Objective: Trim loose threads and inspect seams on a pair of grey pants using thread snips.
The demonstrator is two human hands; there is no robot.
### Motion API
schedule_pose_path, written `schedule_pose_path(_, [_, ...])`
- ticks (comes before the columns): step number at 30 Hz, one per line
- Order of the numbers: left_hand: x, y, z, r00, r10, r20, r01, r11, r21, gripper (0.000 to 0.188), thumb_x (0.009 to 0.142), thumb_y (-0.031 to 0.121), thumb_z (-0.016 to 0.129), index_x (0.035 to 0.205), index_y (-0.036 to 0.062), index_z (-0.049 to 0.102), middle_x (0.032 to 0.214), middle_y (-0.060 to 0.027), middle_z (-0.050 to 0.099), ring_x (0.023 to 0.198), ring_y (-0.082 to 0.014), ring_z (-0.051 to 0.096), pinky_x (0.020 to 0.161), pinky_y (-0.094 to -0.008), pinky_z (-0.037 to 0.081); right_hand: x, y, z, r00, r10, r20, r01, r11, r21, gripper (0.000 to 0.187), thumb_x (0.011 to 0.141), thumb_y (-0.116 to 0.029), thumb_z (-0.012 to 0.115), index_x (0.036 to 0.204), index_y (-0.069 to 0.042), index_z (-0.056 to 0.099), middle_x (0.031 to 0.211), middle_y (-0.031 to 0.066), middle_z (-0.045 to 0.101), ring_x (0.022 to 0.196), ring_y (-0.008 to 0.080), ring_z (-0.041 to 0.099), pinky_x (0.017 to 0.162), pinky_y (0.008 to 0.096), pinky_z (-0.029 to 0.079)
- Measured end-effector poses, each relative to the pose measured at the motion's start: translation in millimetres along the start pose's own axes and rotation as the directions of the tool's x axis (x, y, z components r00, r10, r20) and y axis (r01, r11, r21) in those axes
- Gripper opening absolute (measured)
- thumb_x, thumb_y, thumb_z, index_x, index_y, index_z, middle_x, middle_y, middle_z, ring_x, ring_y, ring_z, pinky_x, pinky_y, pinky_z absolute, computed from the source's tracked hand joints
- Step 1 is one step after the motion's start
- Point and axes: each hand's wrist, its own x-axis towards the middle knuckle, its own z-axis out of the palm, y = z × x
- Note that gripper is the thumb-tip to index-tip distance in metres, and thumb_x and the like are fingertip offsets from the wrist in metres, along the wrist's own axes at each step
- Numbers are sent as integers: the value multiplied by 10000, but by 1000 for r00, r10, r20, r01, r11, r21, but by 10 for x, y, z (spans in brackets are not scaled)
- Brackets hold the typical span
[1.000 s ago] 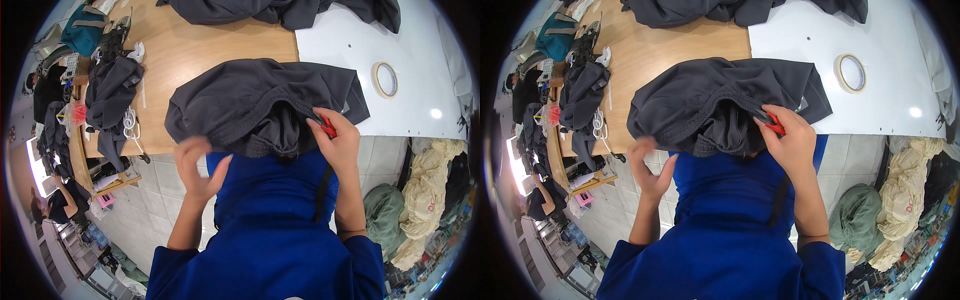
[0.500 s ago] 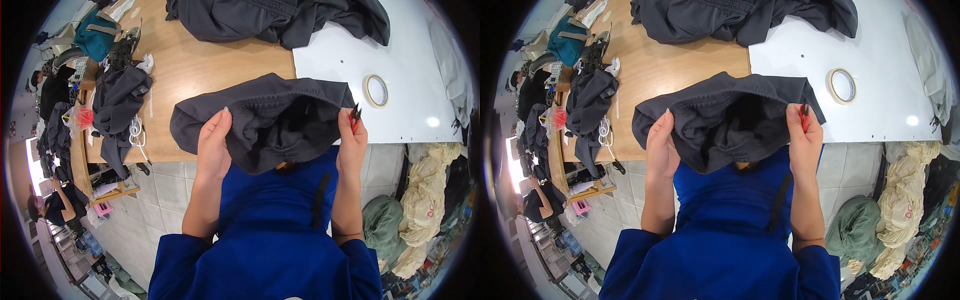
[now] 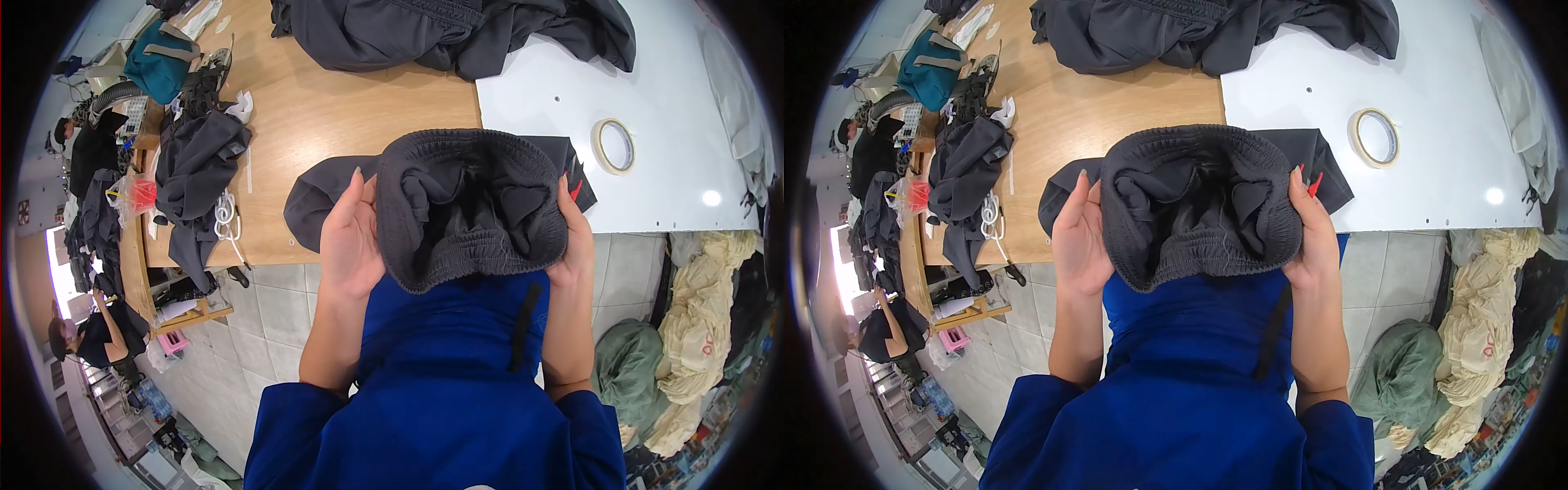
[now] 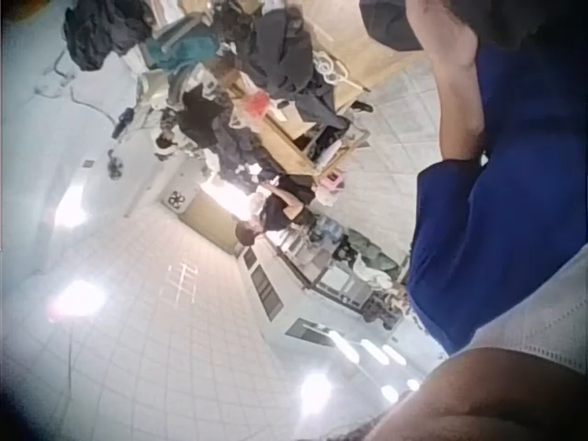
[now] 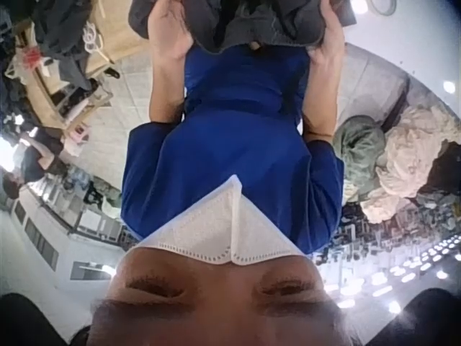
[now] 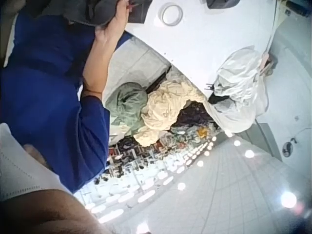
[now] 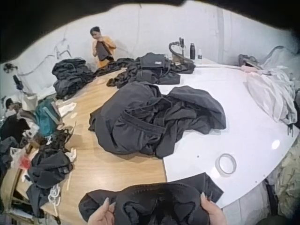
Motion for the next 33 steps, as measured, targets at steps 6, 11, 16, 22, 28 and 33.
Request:
schedule_pose_path(6, [11, -15, 4, 996, -23, 84, 31, 995, -95, 549, 991, 350, 251, 1300, -91, 361, 1283, -234, 471, 1189, -332, 476, 1022, -425, 379, 5, 10, -32, 998, 14, 56, -21, 993, 113, 353, 960, -248, 449, 1164, 32, 519, 1111, 130, 608, 960, 197, 624, 831, 318, 522])
schedule_pose_path(11, [-3, -21, -19, 999, -13, 39, 13, 1000, -12, 530, 988, 327, 263, 1303, -89, 357, 1288, -230, 466, 1187, -322, 478, 1025, -418, 375, 4, 0, -62, 994, 14, 104, -30, 989, 146, 358, 962, -247, 442, 1180, 29, 510, 1135, 132, 597, 997, 204, 610, 858, 331, 510])
schedule_pose_path(16, [-17, -41, 6, 998, 38, -53, -32, 995, 96, 495, 984, 295, 280, 1301, -76, 369, 1279, -216, 481, 1179, -303, 489, 1018, -404, 384, 27, -1, -87, 996, 15, 84, -27, 990, 136, 350, 962, -238, 443, 1183, 25, 509, 1140, 130, 595, 1000, 205, 610, 859, 332, 508])
schedule_pose_path(22, [14, -52, -36, 1000, 13, -1, -13, 997, -79, 431, 980, 255, 304, 1252, -54, 432, 1239, -193, 527, 1142, -291, 523, 999, -410, 405, 125, 36, -110, 912, -410, -28, 312, 735, -603, 228, 946, -184, 497, 1059, -5, 582, 965, 53, 606, 759, 93, 564, 684, 221, 464])
schedule_pose_path(28, [69, -30, -73, 995, 16, -95, -22, 998, -67, 395, 975, 234, 313, 1216, -38, 469, 1213, -179, 548, 1127, -286, 536, 981, -410, 421, -232, 45, -24, 727, -610, 315, 625, 398, -671, 136, 827, -63, 648, 955, -34, 611, 821, -9, 535, 646, 58, 476, 583, 200, 392])
schedule_pose_path(33, [110, -41, -23, 993, 28, -119, -31, 999, -27, 392, 973, 229, 316, 1207, -43, 475, 1202, -180, 554, 1111, -285, 546, 973, -405, 429, -378, 190, 132, 594, -394, 701, 653, -271, -707, 391, 612, -91, 803, 962, -35, 637, 675, 39, 484, 549, 128, 449, 486, 234, 332])
